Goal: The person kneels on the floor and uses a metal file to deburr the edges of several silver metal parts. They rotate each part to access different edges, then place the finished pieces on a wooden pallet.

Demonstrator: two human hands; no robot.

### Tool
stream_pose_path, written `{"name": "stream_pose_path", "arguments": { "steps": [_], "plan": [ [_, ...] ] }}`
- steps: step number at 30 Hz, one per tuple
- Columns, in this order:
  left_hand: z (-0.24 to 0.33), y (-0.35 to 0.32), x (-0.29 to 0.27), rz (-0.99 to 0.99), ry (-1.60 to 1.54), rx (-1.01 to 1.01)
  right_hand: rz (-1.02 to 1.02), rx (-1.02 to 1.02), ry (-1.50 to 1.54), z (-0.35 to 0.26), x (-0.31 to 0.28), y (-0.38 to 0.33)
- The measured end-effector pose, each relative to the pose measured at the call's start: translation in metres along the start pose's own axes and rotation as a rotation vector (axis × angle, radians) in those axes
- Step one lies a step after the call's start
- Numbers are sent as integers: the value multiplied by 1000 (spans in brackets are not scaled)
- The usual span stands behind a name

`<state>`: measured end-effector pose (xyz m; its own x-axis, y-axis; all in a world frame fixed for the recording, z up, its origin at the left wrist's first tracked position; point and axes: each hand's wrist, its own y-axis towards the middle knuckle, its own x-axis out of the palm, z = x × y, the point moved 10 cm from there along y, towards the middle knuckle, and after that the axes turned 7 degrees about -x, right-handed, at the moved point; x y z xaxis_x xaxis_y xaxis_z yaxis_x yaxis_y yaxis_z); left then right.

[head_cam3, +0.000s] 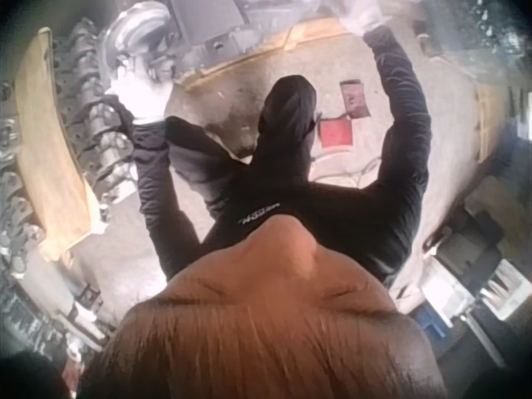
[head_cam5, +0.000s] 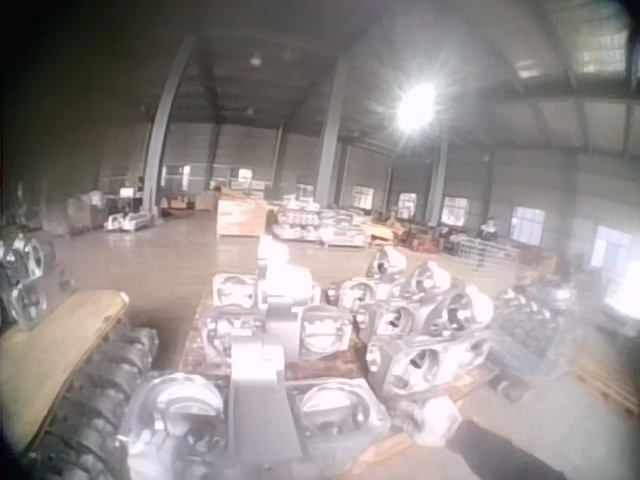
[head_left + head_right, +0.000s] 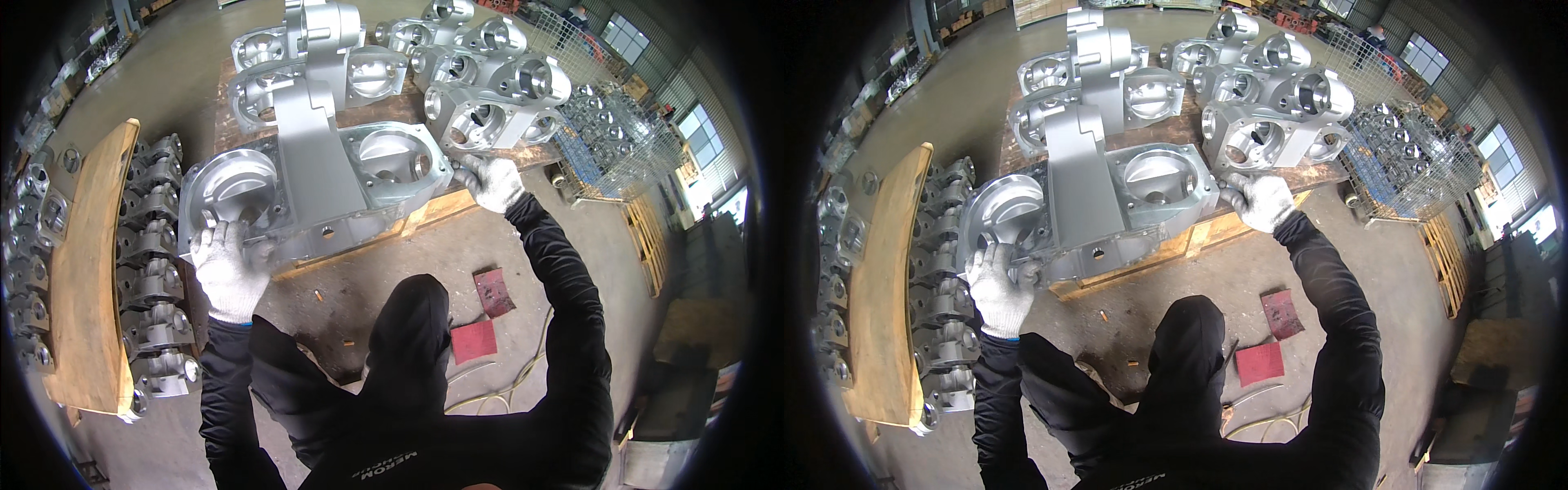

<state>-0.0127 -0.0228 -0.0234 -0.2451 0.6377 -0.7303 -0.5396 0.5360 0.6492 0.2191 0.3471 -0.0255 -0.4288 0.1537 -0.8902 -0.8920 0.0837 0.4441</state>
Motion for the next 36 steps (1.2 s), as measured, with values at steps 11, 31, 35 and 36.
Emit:
{"name": "stream_pose_path", "arguments": {
  "steps": [11,31,35,36],
  "plan": [
    [-1,16,-6,17,-112,17,236,433,108,-55,-16,-43],
    [-2,6,-3,-18,-62,-5,349,698,157,-49,5,-45],
    [-4,7,0,-43,-69,-23,385,668,181,-51,5,-41],
    [-5,7,2,-48,-72,-25,364,671,166,-52,6,-39]
  ]
}}
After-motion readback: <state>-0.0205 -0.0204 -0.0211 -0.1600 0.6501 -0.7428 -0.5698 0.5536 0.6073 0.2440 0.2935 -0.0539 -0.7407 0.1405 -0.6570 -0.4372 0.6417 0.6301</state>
